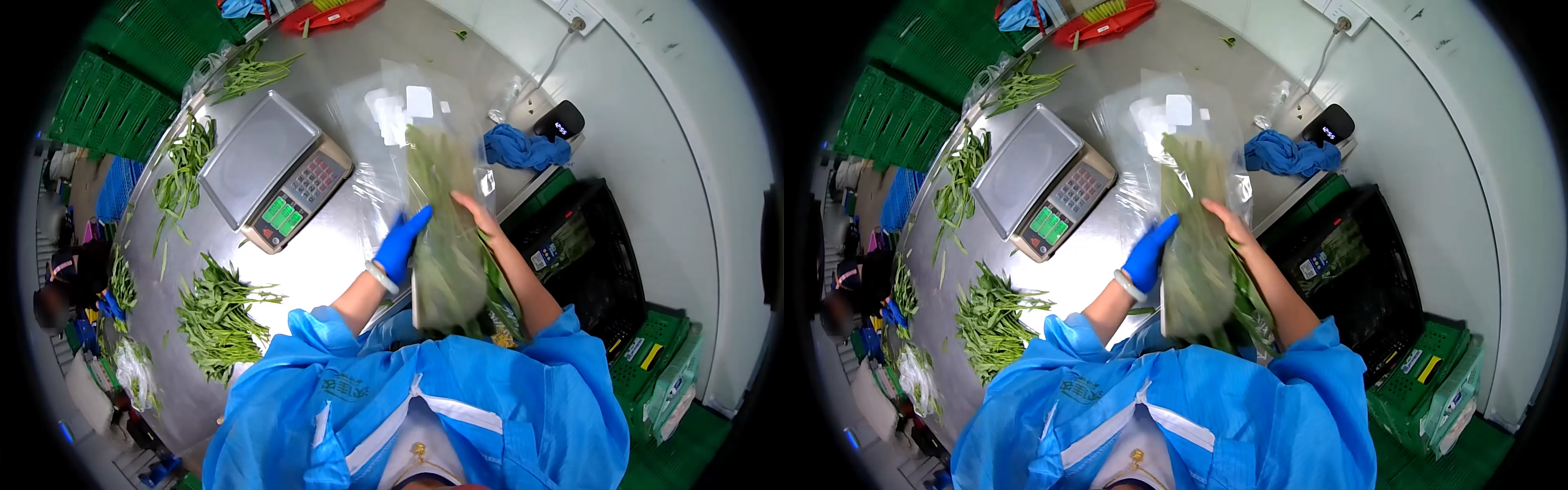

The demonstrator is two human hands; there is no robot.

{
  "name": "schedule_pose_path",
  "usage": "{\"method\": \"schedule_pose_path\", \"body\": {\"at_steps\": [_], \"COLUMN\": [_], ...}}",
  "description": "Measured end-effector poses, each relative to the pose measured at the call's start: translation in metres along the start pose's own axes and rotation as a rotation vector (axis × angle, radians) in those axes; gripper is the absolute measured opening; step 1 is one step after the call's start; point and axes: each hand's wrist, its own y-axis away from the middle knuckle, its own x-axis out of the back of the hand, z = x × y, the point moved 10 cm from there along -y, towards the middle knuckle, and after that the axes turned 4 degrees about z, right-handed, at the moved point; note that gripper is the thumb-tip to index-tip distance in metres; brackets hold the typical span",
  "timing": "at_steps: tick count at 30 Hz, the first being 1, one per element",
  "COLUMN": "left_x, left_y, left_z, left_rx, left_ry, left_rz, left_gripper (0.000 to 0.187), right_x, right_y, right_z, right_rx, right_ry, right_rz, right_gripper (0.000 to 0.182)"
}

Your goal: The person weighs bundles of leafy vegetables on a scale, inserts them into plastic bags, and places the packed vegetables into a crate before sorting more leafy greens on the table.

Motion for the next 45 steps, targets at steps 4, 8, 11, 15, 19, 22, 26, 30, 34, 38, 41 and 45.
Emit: {"method": "schedule_pose_path", "body": {"at_steps": [4, 8, 11, 15, 19, 22, 26, 30, 34, 38, 41, 45], "left_x": [-0.001, 0.029, 0.060, 0.107, 0.128, 0.111, 0.064, 0.096, 0.090, 0.068, 0.077, 0.055], "left_y": [0.045, 0.072, 0.084, 0.080, 0.078, 0.093, 0.176, 0.146, 0.203, 0.201, 0.212, 0.233], "left_z": [-0.038, -0.017, 0.006, 0.009, 0.052, 0.096, 0.151, 0.114, 0.140, 0.141, 0.145, 0.143], "left_rx": [0.212, 0.204, 0.144, 0.021, -0.197, -0.302, -0.466, -0.276, -0.522, -0.559, -0.544, -0.597], "left_ry": [0.172, 0.287, 0.194, -0.006, -0.281, -0.461, -0.449, -0.343, -0.313, -0.694, -0.815, -0.574], "left_rz": [-0.164, -0.107, -0.037, -0.001, 0.240, 0.160, 0.068, -0.028, -0.009, -0.090, -0.053, -0.165], "left_gripper": [0.052, 0.054, 0.058, 0.056, 0.049, 0.045, 0.053, 0.056, 0.054, 0.055, 0.058, 0.049], "right_x": [-0.015, -0.064, -0.107, -0.120, -0.137, -0.160, -0.175, -0.160, -0.189, -0.179, -0.160, -0.172], "right_y": [-0.007, 0.054, 0.147, 0.180, 0.149, 0.158, 0.211, 0.158, 0.250, 0.212, 0.222, 0.243], "right_z": [-0.065, -0.034, -0.031, -0.067, -0.101, -0.116, -0.147, -0.113, -0.151, -0.122, -0.127, -0.145], "right_rx": [0.876, 0.576, 0.964, 1.099, 1.083, 1.140, 1.183, 0.659, 0.937, 0.722, 0.643, 0.742], "right_ry": [0.658, 0.310, 0.894, 1.038, 1.083, 0.994, 0.722, 0.736, 0.617, 0.838, 0.787, 1.073], "right_rz": [0.210, -0.029, -0.019, 0.183, 0.279, 0.140, 0.015, -0.029, -0.252, -0.217, -0.130, -0.071], "right_gripper": [0.043, 0.043, 0.039, 0.040, 0.017, 0.010, 0.012, 0.017, 0.019, 0.017, 0.018, 0.007]}}
